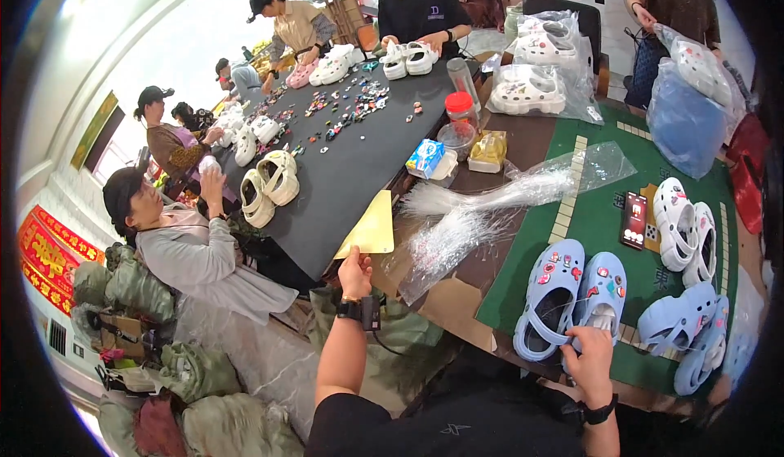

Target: Attaching decorative charms to clogs and preparing them for packaging in a workshop environment.

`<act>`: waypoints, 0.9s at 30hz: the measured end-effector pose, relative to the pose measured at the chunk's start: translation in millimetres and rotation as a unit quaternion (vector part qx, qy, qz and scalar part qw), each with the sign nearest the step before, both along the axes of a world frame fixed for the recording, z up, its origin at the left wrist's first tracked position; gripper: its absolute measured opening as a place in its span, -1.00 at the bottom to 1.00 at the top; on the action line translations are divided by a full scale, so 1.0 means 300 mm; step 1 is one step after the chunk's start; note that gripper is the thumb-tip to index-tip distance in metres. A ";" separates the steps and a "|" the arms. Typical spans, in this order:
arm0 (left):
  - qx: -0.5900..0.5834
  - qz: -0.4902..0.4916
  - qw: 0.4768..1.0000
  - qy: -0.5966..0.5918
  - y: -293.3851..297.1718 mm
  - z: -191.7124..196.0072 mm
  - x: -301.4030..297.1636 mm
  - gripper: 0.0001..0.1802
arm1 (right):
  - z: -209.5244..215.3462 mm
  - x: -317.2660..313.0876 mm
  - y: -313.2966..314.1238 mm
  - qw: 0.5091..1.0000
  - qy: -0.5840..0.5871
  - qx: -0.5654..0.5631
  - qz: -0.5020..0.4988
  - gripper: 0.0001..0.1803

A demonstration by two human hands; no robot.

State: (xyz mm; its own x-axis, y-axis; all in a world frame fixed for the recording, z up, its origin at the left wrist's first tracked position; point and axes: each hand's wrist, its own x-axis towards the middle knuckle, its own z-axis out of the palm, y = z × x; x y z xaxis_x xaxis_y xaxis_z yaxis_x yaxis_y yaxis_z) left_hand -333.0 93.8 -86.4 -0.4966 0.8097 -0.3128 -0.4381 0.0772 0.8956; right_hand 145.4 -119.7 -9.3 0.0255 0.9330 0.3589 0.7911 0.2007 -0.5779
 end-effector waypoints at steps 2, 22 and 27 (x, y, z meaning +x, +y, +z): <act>0.010 0.010 0.999 -0.028 0.042 -0.010 0.013 -0.83 | 0.000 0.001 -0.003 1.000 -0.009 -0.006 -0.001 -0.73; 0.041 -0.075 0.962 -0.258 0.204 -0.063 0.104 -0.76 | 0.006 0.007 -0.012 1.000 -0.022 -0.002 -0.006 -0.72; 0.064 -0.015 0.973 -0.223 0.264 -0.115 0.049 -0.80 | -0.003 -0.002 0.004 1.000 -0.022 -0.004 0.004 -0.72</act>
